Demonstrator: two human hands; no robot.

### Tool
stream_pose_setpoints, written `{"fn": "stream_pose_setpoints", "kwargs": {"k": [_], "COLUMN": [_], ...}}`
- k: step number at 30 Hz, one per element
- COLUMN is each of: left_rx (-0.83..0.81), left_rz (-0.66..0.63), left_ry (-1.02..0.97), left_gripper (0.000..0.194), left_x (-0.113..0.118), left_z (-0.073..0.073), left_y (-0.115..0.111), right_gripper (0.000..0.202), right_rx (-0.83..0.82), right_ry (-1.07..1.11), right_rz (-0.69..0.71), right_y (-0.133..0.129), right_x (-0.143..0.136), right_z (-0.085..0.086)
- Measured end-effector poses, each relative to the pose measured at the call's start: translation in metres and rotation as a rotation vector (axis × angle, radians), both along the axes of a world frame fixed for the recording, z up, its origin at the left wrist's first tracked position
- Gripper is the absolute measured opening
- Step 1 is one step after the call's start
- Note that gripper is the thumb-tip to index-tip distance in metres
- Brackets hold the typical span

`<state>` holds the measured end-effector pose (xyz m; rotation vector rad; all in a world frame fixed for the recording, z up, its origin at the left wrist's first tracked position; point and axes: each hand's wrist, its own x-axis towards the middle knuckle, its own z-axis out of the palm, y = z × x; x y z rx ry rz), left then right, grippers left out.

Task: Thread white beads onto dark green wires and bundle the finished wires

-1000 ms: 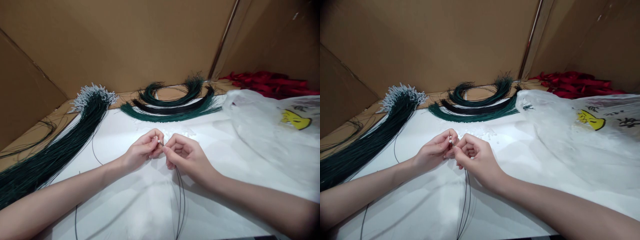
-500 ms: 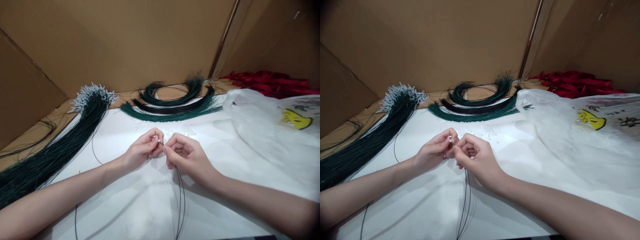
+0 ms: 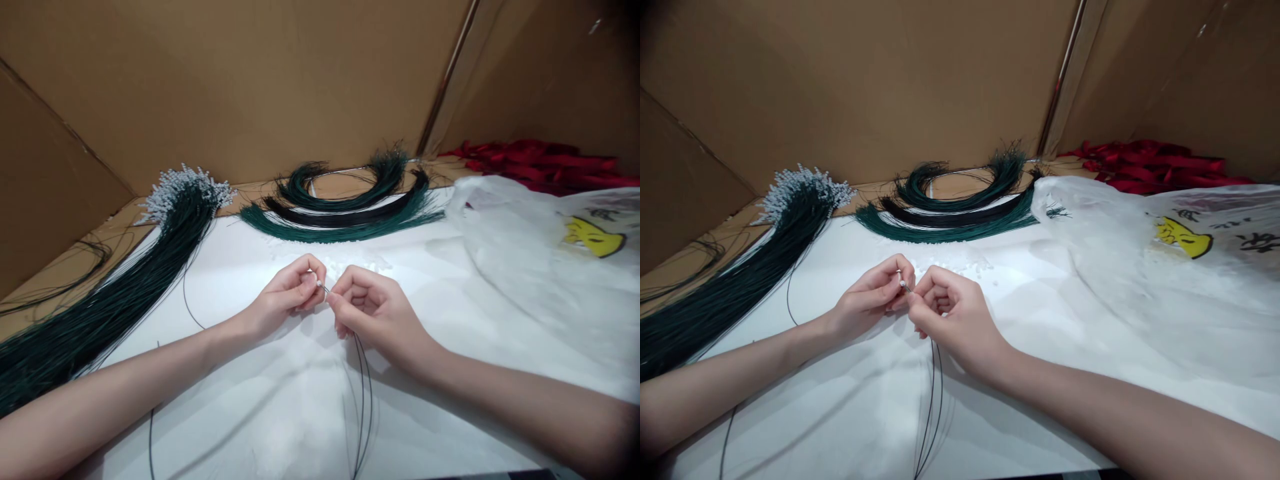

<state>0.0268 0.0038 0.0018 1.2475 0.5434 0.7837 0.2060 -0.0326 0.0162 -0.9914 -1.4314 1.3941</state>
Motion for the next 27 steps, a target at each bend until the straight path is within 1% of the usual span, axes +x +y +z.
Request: {"fn": "stream_pose_setpoints", "kwargs": {"k": [3,7,15,27], "left_rx": [0.035,0.043,0.030,0.034], "left_rz": [0.009,0.015,-0.029,-0.043], "left_ry": [0.027,0.037,0.014,0.024], "left_gripper": [0.020,0.024,0.018,0.019], "left_x": [-0.0009,-0.0013,-0.0017,-0.0033], "left_z": [-0.0012,-0.0010,-0.0001,0.0008], "left_y": [0.0016,0.0015,0.0016,0.0037], "right_gripper": [0.010,0.011,0.011,0.012], "right_rx": [-0.006,-0.010,-0.029,-0.027], "right_ry": [-0.007,-0.015,-0.009,-0.003], "right_rz": [-0.006,-0.006,0.004,-0.011], "right_y": [0.0000,-0.0009,-0.0016,0.0001], "right_x": [-0.0005,-0.0011,-0.0010,-0.0008], "right_z": [0.0018,0.0032,0.0016,-0.0008]}}
